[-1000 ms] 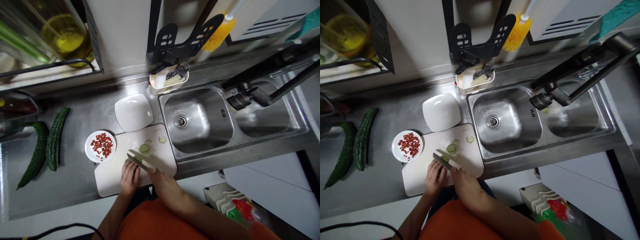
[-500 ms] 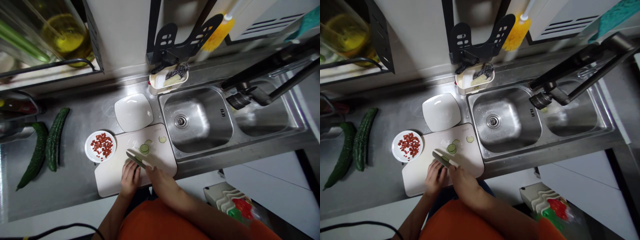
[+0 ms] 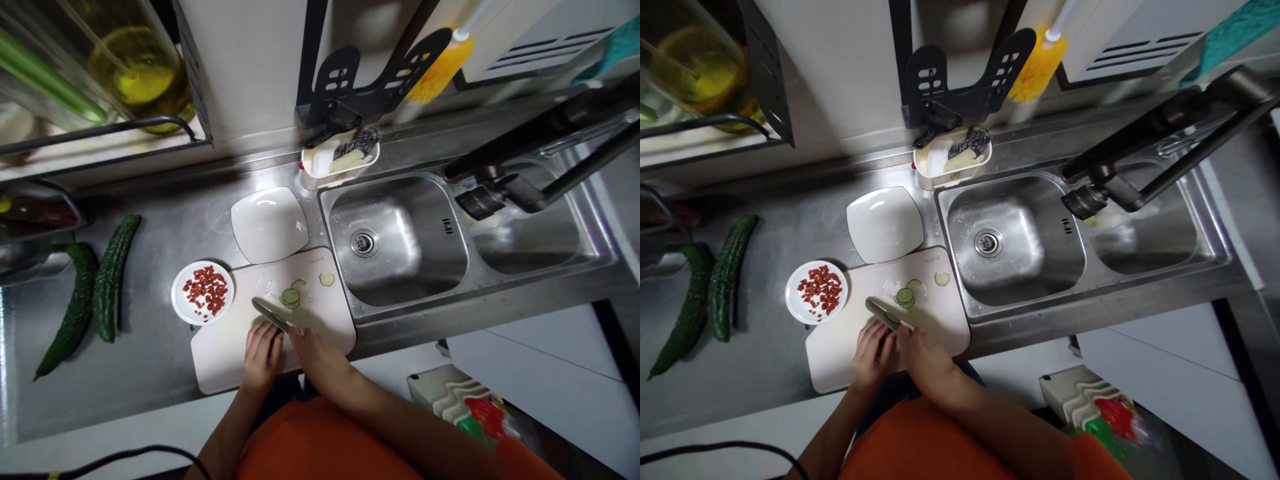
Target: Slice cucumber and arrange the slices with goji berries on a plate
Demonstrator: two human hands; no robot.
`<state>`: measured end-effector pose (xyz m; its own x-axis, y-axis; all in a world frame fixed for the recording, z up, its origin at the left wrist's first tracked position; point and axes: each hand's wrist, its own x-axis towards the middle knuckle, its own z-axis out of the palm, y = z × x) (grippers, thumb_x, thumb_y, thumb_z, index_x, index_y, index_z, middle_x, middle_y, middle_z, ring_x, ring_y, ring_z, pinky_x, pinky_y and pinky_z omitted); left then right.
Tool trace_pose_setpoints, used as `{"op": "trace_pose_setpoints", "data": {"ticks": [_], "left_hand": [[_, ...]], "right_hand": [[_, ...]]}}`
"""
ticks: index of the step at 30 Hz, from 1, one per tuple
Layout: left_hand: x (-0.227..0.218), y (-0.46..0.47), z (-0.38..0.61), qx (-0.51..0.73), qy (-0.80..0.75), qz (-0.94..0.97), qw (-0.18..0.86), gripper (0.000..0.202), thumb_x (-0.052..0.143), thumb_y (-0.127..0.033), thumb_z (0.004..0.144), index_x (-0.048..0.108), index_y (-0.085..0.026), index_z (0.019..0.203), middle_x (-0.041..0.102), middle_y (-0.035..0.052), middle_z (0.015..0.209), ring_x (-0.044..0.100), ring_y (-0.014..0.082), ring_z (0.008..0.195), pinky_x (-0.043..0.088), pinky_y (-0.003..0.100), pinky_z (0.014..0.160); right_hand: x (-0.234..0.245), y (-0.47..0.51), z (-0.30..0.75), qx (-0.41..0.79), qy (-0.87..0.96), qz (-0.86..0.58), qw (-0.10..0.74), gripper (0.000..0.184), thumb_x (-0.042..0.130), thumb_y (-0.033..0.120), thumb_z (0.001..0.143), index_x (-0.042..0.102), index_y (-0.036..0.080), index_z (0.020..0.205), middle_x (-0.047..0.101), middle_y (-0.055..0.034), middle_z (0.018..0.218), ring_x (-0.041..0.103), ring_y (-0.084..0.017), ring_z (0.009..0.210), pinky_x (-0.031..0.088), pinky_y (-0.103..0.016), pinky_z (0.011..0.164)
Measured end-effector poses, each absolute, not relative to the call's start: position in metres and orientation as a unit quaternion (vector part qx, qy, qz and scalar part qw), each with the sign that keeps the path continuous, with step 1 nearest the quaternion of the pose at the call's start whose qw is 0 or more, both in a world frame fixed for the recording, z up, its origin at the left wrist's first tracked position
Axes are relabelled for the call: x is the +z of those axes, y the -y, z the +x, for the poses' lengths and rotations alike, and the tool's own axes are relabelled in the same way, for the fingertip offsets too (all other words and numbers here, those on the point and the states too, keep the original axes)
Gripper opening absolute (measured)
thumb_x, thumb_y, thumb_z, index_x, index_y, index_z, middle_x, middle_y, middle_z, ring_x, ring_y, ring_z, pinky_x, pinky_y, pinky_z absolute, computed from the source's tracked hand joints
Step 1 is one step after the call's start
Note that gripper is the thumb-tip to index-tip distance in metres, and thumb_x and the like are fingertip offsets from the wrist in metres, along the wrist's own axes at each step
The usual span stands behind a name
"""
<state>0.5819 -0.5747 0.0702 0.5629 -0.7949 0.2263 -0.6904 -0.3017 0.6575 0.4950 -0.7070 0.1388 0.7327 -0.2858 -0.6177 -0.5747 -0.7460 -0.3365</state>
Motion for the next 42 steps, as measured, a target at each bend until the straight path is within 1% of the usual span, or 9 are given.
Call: {"op": "trace_pose_setpoints", "data": {"ticks": [4,11,16,20,23,30,34,39,42], "left_hand": [[0.068,0.573,0.581,-0.069,0.462,0.804,0.369,0.029,0.057,-0.009,0.080,0.058,-0.014,0.108,0.064,0.0097,0.104,0.056,0.0212,0.105,0.048,0.043,0.092],[0.069,0.574,0.581,-0.076,0.456,0.805,0.371,0.028,0.057,-0.010,0.080,0.058,-0.015,0.108,0.064,0.0092,0.103,0.057,0.0209,0.104,0.048,0.042,0.091],[0.072,0.574,0.582,-0.085,0.458,0.804,0.370,0.032,0.057,-0.010,0.080,0.056,-0.016,0.111,0.063,0.0095,0.105,0.057,0.0209,0.105,0.047,0.043,0.092],[0.071,0.573,0.582,-0.089,0.456,0.804,0.372,0.032,0.057,-0.010,0.080,0.056,-0.016,0.112,0.063,0.0100,0.106,0.056,0.0210,0.105,0.047,0.043,0.092],[0.071,0.573,0.582,-0.091,0.453,0.807,0.368,0.032,0.057,-0.011,0.080,0.056,-0.016,0.112,0.062,0.0102,0.106,0.056,0.0212,0.105,0.047,0.043,0.092],[0.072,0.573,0.581,-0.072,0.458,0.808,0.362,0.026,0.058,-0.011,0.079,0.058,-0.014,0.105,0.063,0.0103,0.101,0.057,0.0213,0.103,0.048,0.042,0.090],[0.071,0.572,0.581,-0.072,0.461,0.808,0.359,0.026,0.058,-0.010,0.079,0.057,-0.013,0.104,0.062,0.0106,0.100,0.056,0.0216,0.105,0.047,0.042,0.091],[0.073,0.574,0.581,-0.075,0.459,0.806,0.367,0.027,0.057,-0.011,0.080,0.057,-0.014,0.107,0.063,0.0106,0.103,0.057,0.0216,0.104,0.048,0.042,0.090],[0.075,0.576,0.582,-0.079,0.457,0.805,0.370,0.027,0.057,-0.012,0.081,0.057,-0.014,0.107,0.063,0.0104,0.103,0.057,0.0215,0.104,0.048,0.042,0.090]], "right_hand": [[0.134,0.707,0.497,0.284,-0.243,-0.883,0.285,0.029,0.031,0.010,0.088,0.054,0.018,0.105,0.065,-0.0124,0.088,0.063,-0.023,0.073,0.048,-0.031,0.058],[0.130,0.709,0.498,0.298,-0.236,-0.880,0.285,0.027,0.031,0.012,0.090,0.052,0.020,0.105,0.062,-0.0083,0.088,0.062,-0.018,0.072,0.044,-0.025,0.058],[0.133,0.716,0.495,0.304,-0.230,-0.876,0.297,0.033,0.032,0.005,0.086,0.051,0.020,0.109,0.062,-0.0076,0.091,0.062,-0.019,0.077,0.043,-0.025,0.060],[0.145,0.726,0.486,0.313,-0.238,-0.873,0.291,0.041,0.031,0.002,0.083,0.048,0.020,0.116,0.062,-0.0072,0.093,0.062,-0.018,0.076,0.042,-0.025,0.059],[0.159,0.730,0.477,0.324,-0.243,-0.872,0.275,0.042,0.029,0.003,0.083,0.049,0.021,0.115,0.062,-0.0070,0.092,0.063,-0.019,0.074,0.041,-0.025,0.056],[0.183,0.729,0.461,0.322,-0.228,-0.868,0.302,0.045,0.029,0.001,0.082,0.048,0.023,0.116,0.062,-0.0053,0.087,0.062,-0.017,0.070,0.038,-0.023,0.057],[0.190,0.730,0.458,0.351,-0.227,-0.853,0.312,0.048,0.028,0.001,0.082,0.047,0.023,0.120,0.063,-0.0068,0.092,0.063,-0.017,0.072,0.039,-0.023,0.059],[0.191,0.731,0.453,0.367,-0.235,-0.843,0.316,0.047,0.027,0.000,0.081,0.050,0.023,0.114,0.063,-0.0073,0.094,0.064,-0.018,0.075,0.040,-0.024,0.059],[0.192,0.732,0.451,0.376,-0.237,-0.840,0.312,0.049,0.026,-0.001,0.080,0.049,0.023,0.116,0.063,-0.0077,0.093,0.064,-0.019,0.076,0.040,-0.024,0.059]]}}
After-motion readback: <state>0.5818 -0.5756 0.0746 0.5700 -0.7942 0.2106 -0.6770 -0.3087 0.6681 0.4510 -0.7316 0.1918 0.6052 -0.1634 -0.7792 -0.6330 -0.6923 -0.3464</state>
